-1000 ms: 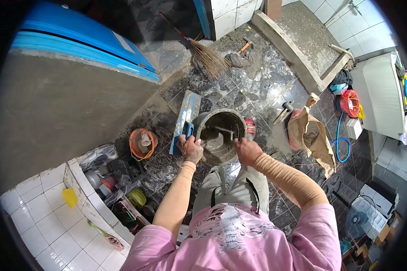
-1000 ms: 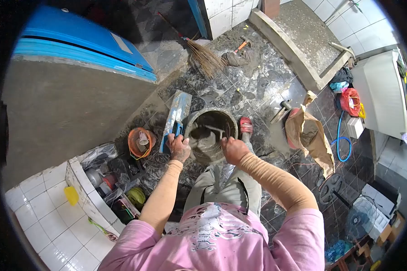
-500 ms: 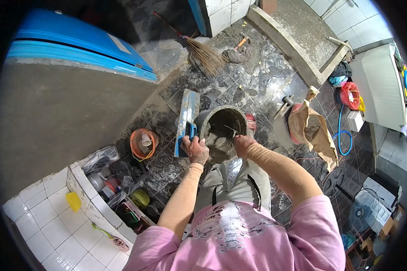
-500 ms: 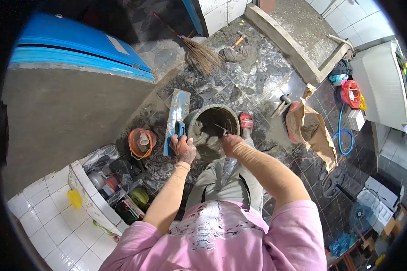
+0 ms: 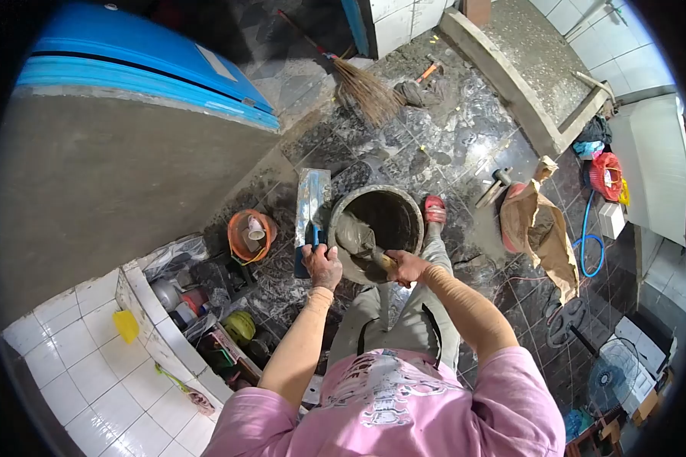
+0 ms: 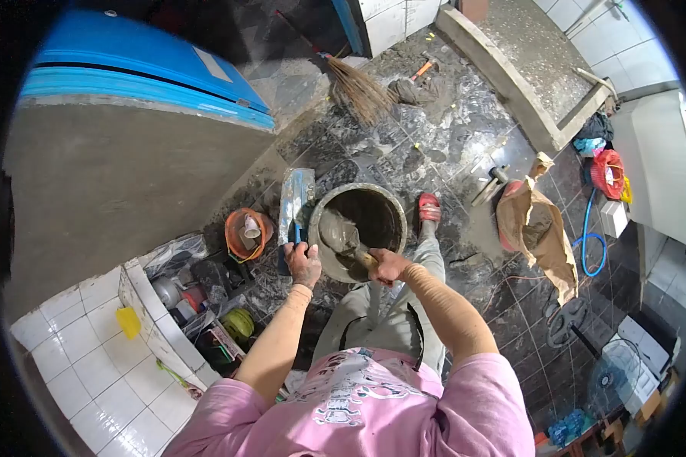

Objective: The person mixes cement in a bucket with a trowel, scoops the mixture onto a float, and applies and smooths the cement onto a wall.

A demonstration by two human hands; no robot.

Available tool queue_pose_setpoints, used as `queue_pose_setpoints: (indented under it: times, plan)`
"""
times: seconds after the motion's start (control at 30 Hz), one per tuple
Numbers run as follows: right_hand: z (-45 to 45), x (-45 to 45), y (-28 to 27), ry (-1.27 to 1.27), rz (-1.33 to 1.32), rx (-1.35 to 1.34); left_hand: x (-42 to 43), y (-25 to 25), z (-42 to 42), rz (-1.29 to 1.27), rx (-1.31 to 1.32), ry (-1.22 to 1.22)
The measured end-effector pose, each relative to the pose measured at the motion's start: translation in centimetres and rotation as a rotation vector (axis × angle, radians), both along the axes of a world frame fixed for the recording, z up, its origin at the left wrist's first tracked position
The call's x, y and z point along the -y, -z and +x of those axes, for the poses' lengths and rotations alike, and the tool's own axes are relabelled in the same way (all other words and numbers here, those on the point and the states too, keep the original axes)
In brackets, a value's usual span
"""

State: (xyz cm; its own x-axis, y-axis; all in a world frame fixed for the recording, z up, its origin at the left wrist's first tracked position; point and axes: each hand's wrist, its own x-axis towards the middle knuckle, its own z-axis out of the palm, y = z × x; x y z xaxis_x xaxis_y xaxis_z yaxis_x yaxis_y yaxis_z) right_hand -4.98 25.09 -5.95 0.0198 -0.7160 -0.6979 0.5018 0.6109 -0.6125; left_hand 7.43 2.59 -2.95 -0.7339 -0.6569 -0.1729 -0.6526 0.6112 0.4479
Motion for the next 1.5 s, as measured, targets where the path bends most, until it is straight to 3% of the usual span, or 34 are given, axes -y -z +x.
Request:
queue_pose_setpoints:
  times: [0.07,0.17,0.33,0.6,0.7,0.73,0.8,0.83,0.97,1.03,1.1,1.2,1.3,1.4,1.43,1.47,1.5]
  plan:
    - [2.3,0.6,0.6,0.153,0.012,0.186,0.4,0.3,0.8,0.012,0.031,0.006]
    - [5.2,0.9,0.1,0.289,0.007,0.246,0.0,-0.6,0.6,0.050,0.033,0.010]
    - [7.3,1.2,-3.5,0.465,-0.039,0.158,0.6,-0.6,0.4,0.081,0.030,-0.001]
    - [8.4,-0.9,-3.7,0.512,-0.127,0.100,5.0,0.7,0.6,0.170,0.144,-0.062]
    - [7.8,-1.4,-4.5,0.479,-0.160,0.103,6.4,1.0,0.8,0.222,0.131,-0.205]
    - [7.4,-1.4,-5.6,0.472,-0.110,0.064,7.0,3.5,1.9,0.048,0.033,-0.162]
    - [7.8,-2.3,-4.3,0.402,-0.143,-0.070,9.4,7.6,3.8,0.254,0.076,-0.116]
    - [7.5,-2.4,-5.4,0.402,-0.156,-0.040,8.8,6.9,4.0,0.249,-0.113,-0.170]
    - [8.2,-3.3,-6.6,0.483,-0.125,0.048,9.3,9.1,6.2,0.148,-0.092,-0.223]
    - [8.4,-3.9,-6.8,0.412,-0.171,0.044,9.5,6.3,6.7,0.297,-0.031,-0.307]
    - [8.5,-4.2,-7.7,0.431,-0.098,0.083,9.7,7.2,8.0,0.325,-0.073,-0.438]
    - [8.7,-4.4,-9.8,0.459,-0.091,0.116,9.2,0.6,8.6,0.317,-0.360,-0.602]
    - [9.1,-4.3,-11.7,0.472,-0.115,0.098,8.3,-0.7,10.0,0.358,-0.471,-0.830]
    - [9.6,-5.1,-12.8,0.454,-0.246,0.096,7.2,-4.7,11.2,0.931,-0.664,-0.932]
    - [9.6,-5.0,-13.8,0.420,-0.296,0.053,6.4,-7.3,11.4,1.146,-0.750,-0.954]
    - [9.5,-5.0,-14.9,0.396,-0.334,0.010,5.3,-12.0,10.9,1.384,-0.653,-1.070]
    - [9.8,-5.7,-16.1,0.379,-0.361,-0.033,4.7,-7.5,12.1,1.621,-0.822,-0.900]
